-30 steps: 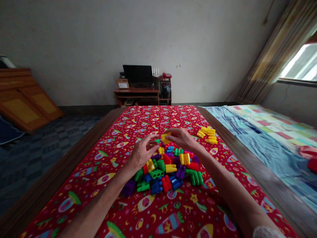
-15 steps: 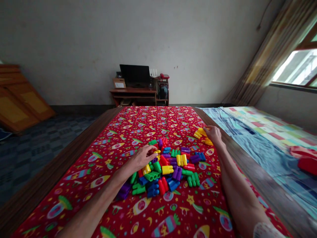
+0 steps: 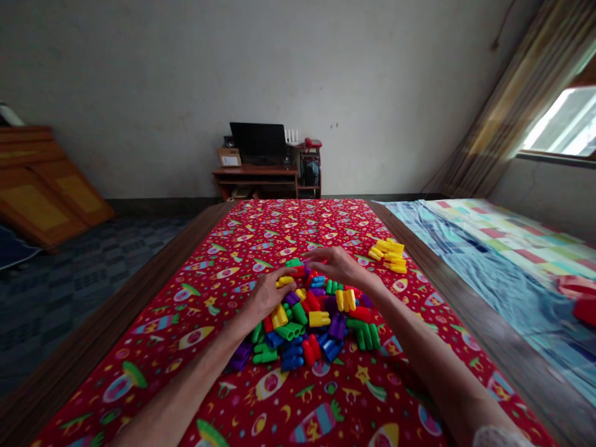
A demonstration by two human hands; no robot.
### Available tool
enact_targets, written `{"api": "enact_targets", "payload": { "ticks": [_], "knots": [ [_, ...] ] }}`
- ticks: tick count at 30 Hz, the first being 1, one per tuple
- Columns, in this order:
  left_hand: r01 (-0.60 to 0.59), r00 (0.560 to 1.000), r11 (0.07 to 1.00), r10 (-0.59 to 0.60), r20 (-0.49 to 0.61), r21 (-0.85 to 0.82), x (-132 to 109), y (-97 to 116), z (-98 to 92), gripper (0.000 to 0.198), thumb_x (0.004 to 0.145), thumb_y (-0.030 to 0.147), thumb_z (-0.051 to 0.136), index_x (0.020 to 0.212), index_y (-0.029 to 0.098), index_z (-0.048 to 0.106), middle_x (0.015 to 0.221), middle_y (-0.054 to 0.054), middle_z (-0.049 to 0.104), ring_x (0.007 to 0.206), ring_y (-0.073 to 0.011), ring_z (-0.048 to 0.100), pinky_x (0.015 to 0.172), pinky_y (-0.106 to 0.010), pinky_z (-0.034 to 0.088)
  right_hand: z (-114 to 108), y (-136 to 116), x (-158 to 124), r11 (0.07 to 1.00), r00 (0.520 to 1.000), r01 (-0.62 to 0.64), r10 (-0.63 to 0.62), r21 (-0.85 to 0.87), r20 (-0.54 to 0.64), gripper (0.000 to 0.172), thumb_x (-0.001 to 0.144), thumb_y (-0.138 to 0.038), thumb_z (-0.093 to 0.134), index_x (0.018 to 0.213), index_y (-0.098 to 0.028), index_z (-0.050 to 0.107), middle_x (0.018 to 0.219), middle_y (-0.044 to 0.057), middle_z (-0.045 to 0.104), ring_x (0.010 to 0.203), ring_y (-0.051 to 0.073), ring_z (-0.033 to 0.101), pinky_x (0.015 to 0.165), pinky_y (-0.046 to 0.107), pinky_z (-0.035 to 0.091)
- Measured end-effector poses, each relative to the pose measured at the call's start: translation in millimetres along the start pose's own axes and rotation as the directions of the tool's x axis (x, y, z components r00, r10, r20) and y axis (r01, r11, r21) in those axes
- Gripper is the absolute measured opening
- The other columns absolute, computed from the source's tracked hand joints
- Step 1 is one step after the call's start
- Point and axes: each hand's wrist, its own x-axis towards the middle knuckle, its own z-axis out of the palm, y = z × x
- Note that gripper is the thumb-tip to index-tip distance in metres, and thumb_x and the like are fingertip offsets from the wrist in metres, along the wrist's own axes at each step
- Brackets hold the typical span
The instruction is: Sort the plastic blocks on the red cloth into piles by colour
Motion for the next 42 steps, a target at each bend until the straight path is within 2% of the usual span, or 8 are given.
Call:
{"api": "enact_targets", "payload": {
  "ticks": [6,13,16,20,27,32,37,42],
  "knots": [
    [0.017,0.996,0.994,-0.008,-0.086,0.11,-3.1,0.8,4.6,0.068,0.069,0.026,0.068,0.132,0.019,0.046,0.094,-0.007,0.071,0.084,-0.0256,0.067,0.071,-0.034,0.051,44.3,-22.8,-6.2,0.976,0.974,0.202,-0.192,-0.077,0.12,0.018,0.088,-0.02,0.056,0.102,-0.016,0.067,0.085,0.005,0.069,0.065,0.011,0.055,0.058,0.02,0.033],
    [-0.048,0.99,0.996,0.037,0.138,0.075,-2.6,-4.6,12.7,0.044,0.078,0.039,0.062,0.116,0.018,0.062,0.095,-0.007,0.072,0.084,-0.0226,0.067,0.075,-0.033,0.051,-11.7,6.5,-2.5,0.942,0.972,-0.118,0.045,-0.315,-0.23,0.022,0.089,-0.026,0.052,0.077,-0.014,0.066,0.063,0.001,0.06,0.056,0.01,0.045,0.056,0.023,0.029],
    [-0.045,0.966,0.997,0.025,0.256,0.07,-0.3,-5.2,10.7,0.036,0.079,0.042,0.059,0.102,0.016,0.07,0.097,-0.009,0.072,0.088,-0.0229,0.066,0.076,-0.029,0.049,-54.9,37.1,-13.8,0.801,0.889,-0.409,0.243,-0.437,-0.388,0.025,0.088,-0.028,0.051,0.075,-0.016,0.068,0.067,0.004,0.063,0.062,0.014,0.052,0.059,0.024,0.033],
    [-0.011,0.955,0.995,-0.021,0.297,0.103,1.7,-6.6,9.9,0.042,0.074,0.041,0.059,0.101,0.012,0.071,0.076,-0.005,0.068,0.069,-0.0186,0.06,0.058,-0.024,0.042,-94.7,76.7,-39.6,0.56,0.677,-0.723,0.461,-0.403,-0.573,0.025,0.086,-0.03,0.051,0.091,-0.018,0.073,0.088,0.01,0.07,0.084,0.021,0.062,0.072,0.028,0.042],
    [0.024,0.947,0.999,-0.031,0.321,0.026,2.8,-9.6,2.7,0.028,0.065,0.043,0.062,0.073,0.015,0.064,0.065,0.001,0.06,0.062,-0.015,0.055,0.056,-0.024,0.04,-101.6,97.8,-58.6,0.361,0.477,-0.879,0.66,-0.312,-0.581,0.035,0.087,-0.031,0.05,0.108,-0.014,0.071,0.11,0.018,0.067,0.101,0.03,0.063,0.079,0.035,0.046],
    [0.125,0.971,0.986,-0.098,0.216,-0.112,6.6,-9.3,-6.3,0.03,0.06,0.043,0.068,0.073,0.017,0.058,0.066,0.001,0.062,0.063,-0.0165,0.06,0.058,-0.026,0.046,-102.1,80.1,-45.2,0.519,0.613,-0.779,0.512,-0.352,-0.601,0.034,0.089,-0.029,0.045,0.094,-0.013,0.074,0.09,0.016,0.071,0.091,0.026,0.064,0.073,0.031,0.044],
    [0.076,0.996,0.956,-0.087,-0.028,-0.284,4.7,7.6,-9.0,0.045,0.06,0.051,0.073,0.085,0.017,0.059,0.081,-0.003,0.068,0.074,-0.0202,0.067,0.067,-0.031,0.054,-56.0,28.2,-13.6,0.945,0.954,-0.256,0.212,-0.204,-0.214,0.034,0.091,-0.037,0.049,0.092,-0.014,0.074,0.078,0.006,0.072,0.068,0.014,0.061,0.063,0.023,0.041],
    [-0.028,0.999,0.962,0.021,-0.027,-0.272,-1.0,24.7,-9.1,0.046,0.07,0.055,0.068,0.096,0.017,0.058,0.091,-0.007,0.072,0.087,-0.0236,0.069,0.079,-0.035,0.055,5.5,-20.0,0.6,0.995,0.988,0.103,-0.102,-0.006,0.117,0.027,0.09,-0.031,0.056,0.108,-0.016,0.07,0.08,0.003,0.072,0.063,0.01,0.057,0.059,0.02,0.038]
  ]
}}
